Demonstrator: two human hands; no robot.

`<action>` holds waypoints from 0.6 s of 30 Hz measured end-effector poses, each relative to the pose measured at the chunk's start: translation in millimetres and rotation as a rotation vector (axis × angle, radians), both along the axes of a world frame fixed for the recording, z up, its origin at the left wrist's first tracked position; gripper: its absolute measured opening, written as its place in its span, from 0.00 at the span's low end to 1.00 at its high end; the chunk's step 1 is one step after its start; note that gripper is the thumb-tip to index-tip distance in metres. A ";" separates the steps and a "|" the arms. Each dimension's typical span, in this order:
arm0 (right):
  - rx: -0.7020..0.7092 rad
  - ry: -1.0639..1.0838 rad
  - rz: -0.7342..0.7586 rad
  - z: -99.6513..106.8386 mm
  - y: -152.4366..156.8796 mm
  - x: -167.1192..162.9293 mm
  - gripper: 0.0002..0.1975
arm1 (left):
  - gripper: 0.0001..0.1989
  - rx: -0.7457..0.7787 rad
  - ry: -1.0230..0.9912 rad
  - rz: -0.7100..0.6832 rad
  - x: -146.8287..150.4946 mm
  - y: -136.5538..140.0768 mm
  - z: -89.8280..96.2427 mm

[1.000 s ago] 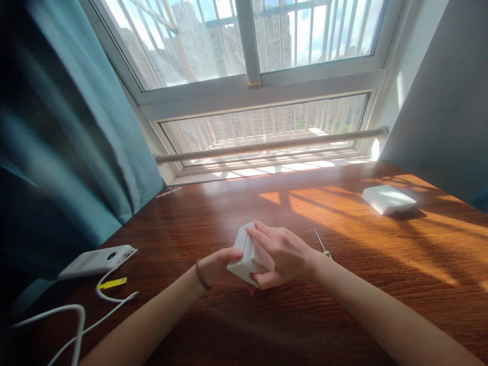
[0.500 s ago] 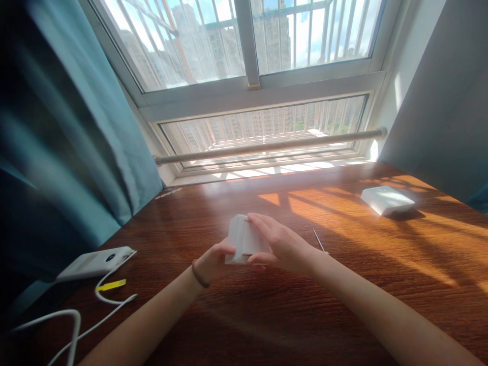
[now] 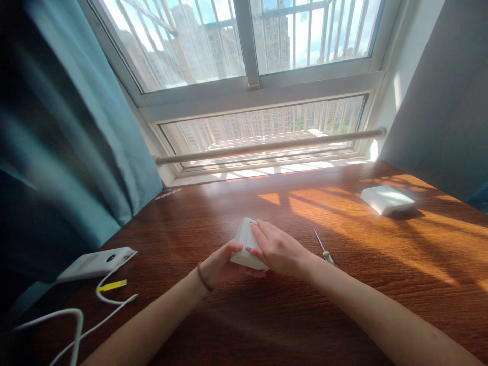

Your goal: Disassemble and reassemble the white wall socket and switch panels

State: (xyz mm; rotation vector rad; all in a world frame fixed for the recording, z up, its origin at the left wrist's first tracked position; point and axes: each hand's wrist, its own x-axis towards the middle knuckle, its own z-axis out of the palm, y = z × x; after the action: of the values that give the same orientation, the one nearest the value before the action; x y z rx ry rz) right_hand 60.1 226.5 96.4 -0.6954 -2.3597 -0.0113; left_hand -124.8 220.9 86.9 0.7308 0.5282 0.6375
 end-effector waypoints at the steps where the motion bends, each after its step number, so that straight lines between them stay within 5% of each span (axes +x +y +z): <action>1: -0.006 0.046 -0.020 -0.5 1.9 1.4 0.21 | 0.19 0.018 0.010 -0.007 1.4 -1.3 2.3; 6: -0.074 0.208 -0.059 10.2 7.9 13.6 0.18 | 0.30 0.134 0.019 -0.083 12.5 -11.2 13.0; 13: -0.030 -0.026 0.044 25.7 0.2 17.7 0.36 | 0.24 0.130 0.086 0.144 10.9 -9.3 13.4; 18: -0.021 -0.069 0.083 22.8 9.0 21.0 0.29 | 0.27 0.152 0.119 0.080 10.3 -7.7 17.6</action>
State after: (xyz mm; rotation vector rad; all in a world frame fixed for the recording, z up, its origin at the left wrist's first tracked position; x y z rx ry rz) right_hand 81.1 235.5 119.2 -0.6151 -2.4567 0.0257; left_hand -114.5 213.2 104.4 0.8982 0.6257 0.7177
